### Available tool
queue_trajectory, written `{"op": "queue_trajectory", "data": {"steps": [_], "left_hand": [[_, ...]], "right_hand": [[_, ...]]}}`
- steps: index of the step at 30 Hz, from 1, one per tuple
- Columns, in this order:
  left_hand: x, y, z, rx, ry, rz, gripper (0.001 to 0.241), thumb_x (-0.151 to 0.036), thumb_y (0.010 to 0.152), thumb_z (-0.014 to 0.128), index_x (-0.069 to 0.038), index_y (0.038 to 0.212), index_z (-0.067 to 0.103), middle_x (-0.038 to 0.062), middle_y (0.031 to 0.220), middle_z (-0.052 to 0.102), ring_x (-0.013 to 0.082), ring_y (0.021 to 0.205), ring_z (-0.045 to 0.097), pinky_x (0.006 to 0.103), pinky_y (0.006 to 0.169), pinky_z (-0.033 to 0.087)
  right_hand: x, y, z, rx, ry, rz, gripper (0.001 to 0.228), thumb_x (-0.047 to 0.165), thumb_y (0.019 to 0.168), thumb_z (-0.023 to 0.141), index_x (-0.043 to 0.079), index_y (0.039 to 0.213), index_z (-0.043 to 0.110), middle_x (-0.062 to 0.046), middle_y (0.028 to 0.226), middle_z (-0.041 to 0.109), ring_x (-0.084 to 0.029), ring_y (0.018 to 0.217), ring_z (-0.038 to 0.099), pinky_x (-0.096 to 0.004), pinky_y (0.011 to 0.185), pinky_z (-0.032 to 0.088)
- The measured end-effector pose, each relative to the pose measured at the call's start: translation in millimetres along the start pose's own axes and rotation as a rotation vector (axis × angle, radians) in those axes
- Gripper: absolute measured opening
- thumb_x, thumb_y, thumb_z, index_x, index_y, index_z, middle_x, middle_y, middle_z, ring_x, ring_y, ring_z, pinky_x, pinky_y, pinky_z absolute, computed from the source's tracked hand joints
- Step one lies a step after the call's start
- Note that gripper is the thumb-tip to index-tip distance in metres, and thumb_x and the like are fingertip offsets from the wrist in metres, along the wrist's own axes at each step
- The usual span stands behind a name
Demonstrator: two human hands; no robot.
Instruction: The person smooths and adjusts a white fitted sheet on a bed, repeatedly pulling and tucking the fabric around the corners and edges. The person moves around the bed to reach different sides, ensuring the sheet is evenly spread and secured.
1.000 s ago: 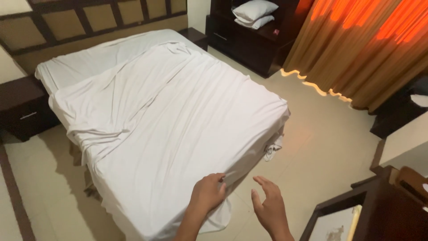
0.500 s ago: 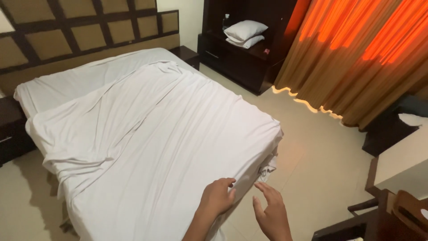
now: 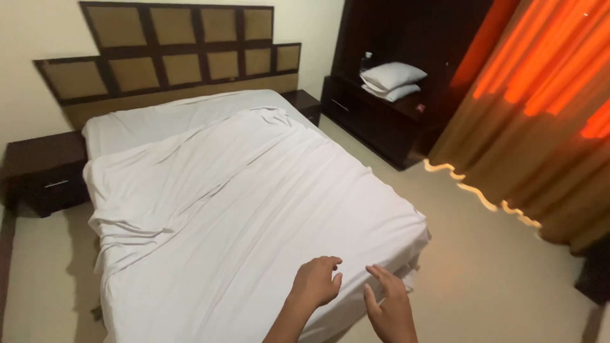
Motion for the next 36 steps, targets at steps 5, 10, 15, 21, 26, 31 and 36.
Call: {"op": "queue_trajectory", "data": {"steps": [5,10,15,21,26,31,36], "left_hand": [[-36,29,20,-0.103,0.009,-0.032,0.036,-0.026,0.092,0.066,-0.014,0.126,0.069,0.006,0.119,0.072,0.0264,0.114,0.065,0.0411,0.099,0.051],[-69,41,42,-0.122,-0.044,-0.117,0.036,-0.024,0.093,0.065,-0.014,0.127,0.068,0.006,0.118,0.072,0.0264,0.113,0.066,0.0409,0.098,0.051],[-78,47,61,-0.311,-0.141,-0.017,0.025,-0.015,0.090,0.065,-0.012,0.113,0.075,0.007,0.110,0.076,0.0276,0.101,0.070,0.0398,0.088,0.055],[-94,57,58,-0.270,-0.281,-0.054,0.022,-0.014,0.091,0.063,-0.011,0.109,0.076,0.005,0.104,0.076,0.0218,0.089,0.073,0.0341,0.081,0.058],[-88,92,75,-0.236,-0.302,-0.011,0.023,-0.012,0.090,0.064,-0.010,0.109,0.076,0.006,0.104,0.076,0.0209,0.091,0.074,0.0344,0.082,0.058],[-97,132,89,-0.199,-0.309,0.040,0.021,-0.012,0.089,0.065,-0.009,0.107,0.077,0.007,0.103,0.077,0.0223,0.091,0.073,0.0354,0.082,0.057],[-119,153,95,-0.115,-0.336,0.095,0.022,-0.012,0.088,0.065,-0.010,0.107,0.077,0.007,0.104,0.076,0.0229,0.088,0.075,0.0351,0.081,0.058]], "right_hand": [[-38,52,-18,0.050,0.050,-0.101,0.043,0.018,0.084,0.071,0.015,0.127,0.069,-0.010,0.136,0.066,-0.030,0.132,0.056,-0.042,0.111,0.042],[-76,82,-38,0.062,0.091,-0.182,0.043,0.017,0.083,0.073,0.015,0.125,0.070,-0.010,0.134,0.068,-0.029,0.130,0.060,-0.042,0.109,0.045],[-133,101,-32,0.026,0.148,-0.269,0.043,0.020,0.083,0.073,0.013,0.126,0.070,-0.012,0.132,0.068,-0.030,0.129,0.060,-0.042,0.108,0.045],[-160,110,-17,0.050,0.139,-0.198,0.044,0.018,0.083,0.072,0.014,0.127,0.069,-0.013,0.134,0.068,-0.030,0.131,0.059,-0.043,0.110,0.044],[-174,123,-20,0.045,0.111,-0.171,0.049,0.017,0.083,0.073,0.015,0.132,0.066,-0.014,0.138,0.065,-0.030,0.134,0.057,-0.043,0.110,0.043],[-199,137,-36,0.021,0.120,-0.102,0.054,0.016,0.082,0.074,0.016,0.135,0.064,-0.013,0.141,0.063,-0.029,0.136,0.056,-0.041,0.110,0.046],[-211,143,-59,-0.010,0.135,0.008,0.057,0.016,0.083,0.073,0.017,0.139,0.062,-0.011,0.143,0.064,-0.028,0.138,0.056,-0.040,0.111,0.045]]}}
Point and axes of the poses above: each hand's wrist, its own y-axis towards the middle knuckle, its own z-axis out of the palm, x = y × z, the point moved 1 cm from there along y, towards the middle knuckle
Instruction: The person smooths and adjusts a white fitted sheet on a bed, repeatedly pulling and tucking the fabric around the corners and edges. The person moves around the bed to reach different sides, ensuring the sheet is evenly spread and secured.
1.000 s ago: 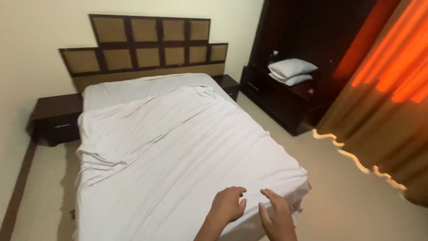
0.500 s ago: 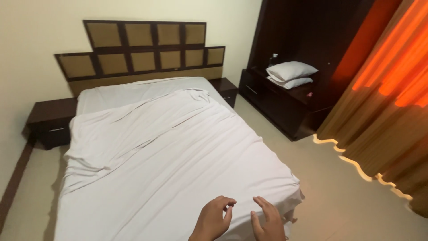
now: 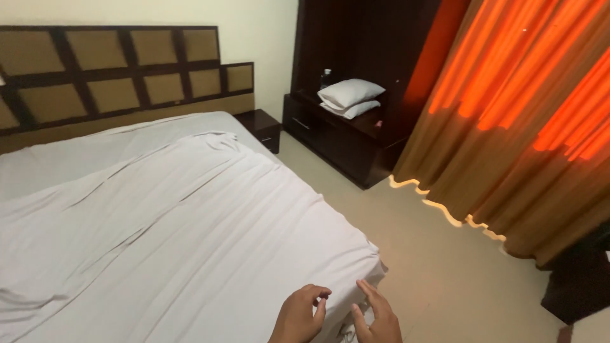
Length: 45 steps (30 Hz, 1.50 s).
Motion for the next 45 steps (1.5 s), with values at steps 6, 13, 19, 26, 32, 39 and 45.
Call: {"op": "queue_trajectory", "data": {"steps": [6,13,19,26,32,39,45], "left_hand": [[19,32,25,-0.044,0.047,0.042,0.021,-0.013,0.087,0.066,-0.011,0.105,0.078,0.006,0.102,0.078,0.0230,0.087,0.076,0.0347,0.080,0.059],[19,64,64,-0.114,0.068,-0.003,0.021,-0.013,0.087,0.066,-0.011,0.105,0.077,0.007,0.101,0.078,0.0231,0.085,0.075,0.0356,0.078,0.059],[15,99,137,-0.118,0.025,-0.031,0.022,-0.012,0.085,0.067,-0.012,0.105,0.076,0.006,0.099,0.077,0.0235,0.086,0.075,0.0356,0.077,0.060],[-25,120,188,-0.138,0.063,0.009,0.020,-0.013,0.088,0.067,-0.010,0.105,0.077,0.010,0.101,0.076,0.0281,0.085,0.074,0.0387,0.078,0.058],[-43,133,206,-0.082,0.101,-0.088,0.022,-0.014,0.087,0.068,-0.010,0.107,0.077,0.010,0.103,0.076,0.0296,0.088,0.073,0.0397,0.080,0.057],[-50,168,221,-0.047,0.071,-0.088,0.024,-0.014,0.088,0.066,-0.010,0.109,0.075,0.009,0.103,0.076,0.0298,0.086,0.073,0.0395,0.078,0.056],[-40,223,250,-0.067,0.039,0.009,0.023,-0.015,0.086,0.067,-0.009,0.107,0.076,0.010,0.103,0.076,0.0292,0.088,0.074,0.0393,0.079,0.058]], "right_hand": [[-49,21,7,-0.037,0.001,0.016,0.059,0.019,0.081,0.076,0.018,0.138,0.063,-0.011,0.142,0.065,-0.028,0.136,0.058,-0.039,0.110,0.047],[-102,61,-2,0.070,0.125,0.077,0.067,0.018,0.079,0.076,0.024,0.144,0.061,-0.007,0.143,0.063,-0.024,0.136,0.058,-0.038,0.099,0.055],[-202,93,-18,0.035,0.172,0.037,0.058,0.015,0.079,0.078,0.018,0.135,0.065,-0.012,0.141,0.063,-0.026,0.139,0.055,-0.037,0.107,0.052],[-214,114,-87,0.046,0.018,-0.082,0.058,0.018,0.078,0.077,0.015,0.135,0.065,-0.012,0.138,0.066,-0.026,0.134,0.058,-0.039,0.111,0.044],[-210,121,-119,0.040,0.061,0.007,0.054,0.017,0.081,0.074,0.015,0.134,0.066,-0.011,0.139,0.066,-0.026,0.133,0.060,-0.039,0.110,0.045],[-216,141,-132,0.060,0.029,0.080,0.053,0.017,0.082,0.073,0.015,0.134,0.066,-0.010,0.141,0.065,-0.025,0.135,0.059,-0.038,0.111,0.045],[-260,182,-141,0.069,-0.033,0.058,0.053,0.017,0.082,0.073,0.015,0.135,0.065,-0.011,0.143,0.063,-0.026,0.139,0.054,-0.040,0.115,0.040]]}}
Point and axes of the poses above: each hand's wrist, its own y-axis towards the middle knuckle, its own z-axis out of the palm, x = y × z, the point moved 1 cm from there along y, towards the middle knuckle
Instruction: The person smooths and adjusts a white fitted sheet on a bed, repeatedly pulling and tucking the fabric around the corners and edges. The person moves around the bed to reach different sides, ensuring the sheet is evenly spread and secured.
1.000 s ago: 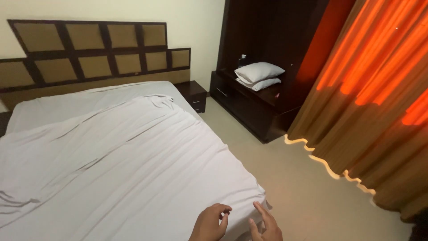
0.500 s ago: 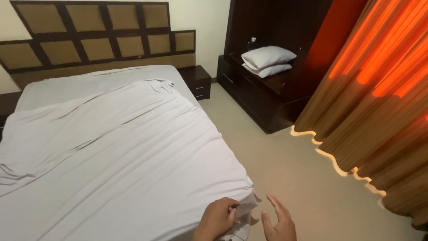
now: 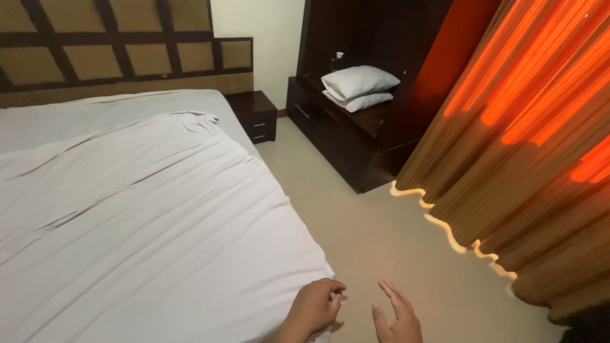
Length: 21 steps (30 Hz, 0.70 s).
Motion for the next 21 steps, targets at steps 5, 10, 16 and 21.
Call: {"op": "queue_trajectory", "data": {"steps": [5,10,16,21], "left_hand": [[-14,43,1,0.056,-0.002,0.012,0.024,-0.015,0.089,0.064,-0.010,0.109,0.077,0.010,0.106,0.076,0.0296,0.091,0.073,0.0402,0.081,0.057],[-15,74,-6,0.048,-0.001,-0.017,0.025,-0.014,0.088,0.064,-0.011,0.110,0.077,0.008,0.107,0.076,0.0289,0.091,0.072,0.0397,0.081,0.057],[-7,116,-4,-0.004,0.047,-0.041,0.024,-0.014,0.091,0.063,-0.010,0.111,0.076,0.009,0.108,0.075,0.0289,0.090,0.072,0.0392,0.082,0.057],[0,151,14,-0.133,0.063,-0.131,0.024,-0.015,0.089,0.065,-0.010,0.109,0.076,0.008,0.106,0.076,0.0292,0.090,0.072,0.0399,0.080,0.057]], "right_hand": [[-11,41,-12,-0.008,-0.026,0.056,0.053,0.019,0.084,0.072,0.015,0.136,0.065,-0.012,0.143,0.063,-0.027,0.140,0.053,-0.041,0.116,0.039],[-13,72,-9,-0.011,-0.054,0.028,0.053,0.019,0.083,0.072,0.015,0.135,0.065,-0.013,0.143,0.063,-0.028,0.140,0.054,-0.042,0.116,0.039],[-49,141,18,0.023,-0.011,-0.094,0.053,0.021,0.082,0.073,0.015,0.134,0.067,-0.012,0.141,0.065,-0.027,0.138,0.056,-0.041,0.116,0.040],[-76,198,28,0.125,0.000,-0.155,0.052,0.020,0.081,0.074,0.016,0.133,0.068,-0.011,0.143,0.064,-0.027,0.139,0.054,-0.041,0.116,0.039]]}}
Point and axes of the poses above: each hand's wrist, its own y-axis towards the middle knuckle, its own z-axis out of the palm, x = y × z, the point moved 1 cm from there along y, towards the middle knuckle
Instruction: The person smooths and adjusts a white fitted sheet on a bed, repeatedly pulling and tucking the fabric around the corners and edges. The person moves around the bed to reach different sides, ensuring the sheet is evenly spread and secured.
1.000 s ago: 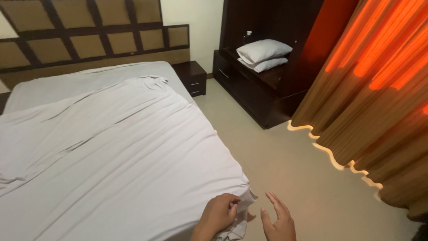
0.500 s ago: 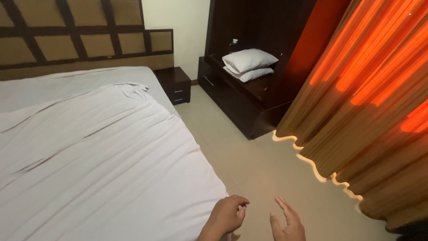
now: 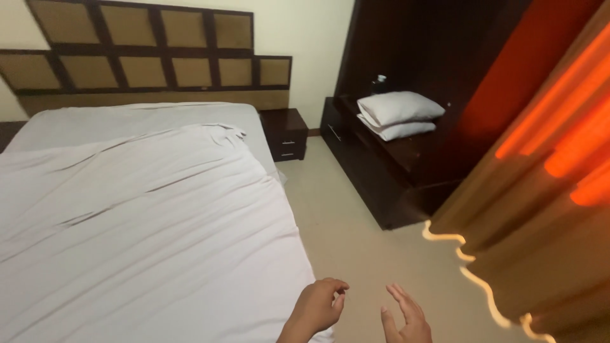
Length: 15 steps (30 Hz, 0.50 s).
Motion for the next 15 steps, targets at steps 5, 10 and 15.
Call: {"op": "queue_trajectory", "data": {"steps": [5,10,15], "left_hand": [[-19,33,43,-0.090,-0.002,-0.012,0.024,-0.014,0.089,0.066,-0.009,0.110,0.076,0.011,0.106,0.075,0.0310,0.089,0.072,0.0396,0.080,0.057],[-39,59,71,-0.178,-0.061,-0.090,0.024,-0.014,0.089,0.066,-0.009,0.110,0.076,0.012,0.105,0.076,0.0288,0.088,0.073,0.0381,0.081,0.058],[-32,75,87,-0.204,-0.006,-0.133,0.024,-0.015,0.090,0.066,-0.009,0.112,0.075,0.011,0.105,0.076,0.0275,0.087,0.073,0.0379,0.080,0.057]], "right_hand": [[-26,50,-29,0.066,0.025,-0.059,0.052,0.021,0.082,0.074,0.017,0.133,0.068,-0.009,0.144,0.063,-0.026,0.139,0.054,-0.041,0.116,0.039],[-44,89,-54,0.138,-0.001,-0.131,0.054,0.022,0.083,0.074,0.017,0.136,0.065,-0.009,0.145,0.061,-0.027,0.140,0.051,-0.042,0.117,0.036],[-63,121,-49,0.208,0.004,0.005,0.051,0.019,0.086,0.072,0.020,0.136,0.065,-0.005,0.148,0.059,-0.026,0.143,0.049,-0.042,0.119,0.035]]}}
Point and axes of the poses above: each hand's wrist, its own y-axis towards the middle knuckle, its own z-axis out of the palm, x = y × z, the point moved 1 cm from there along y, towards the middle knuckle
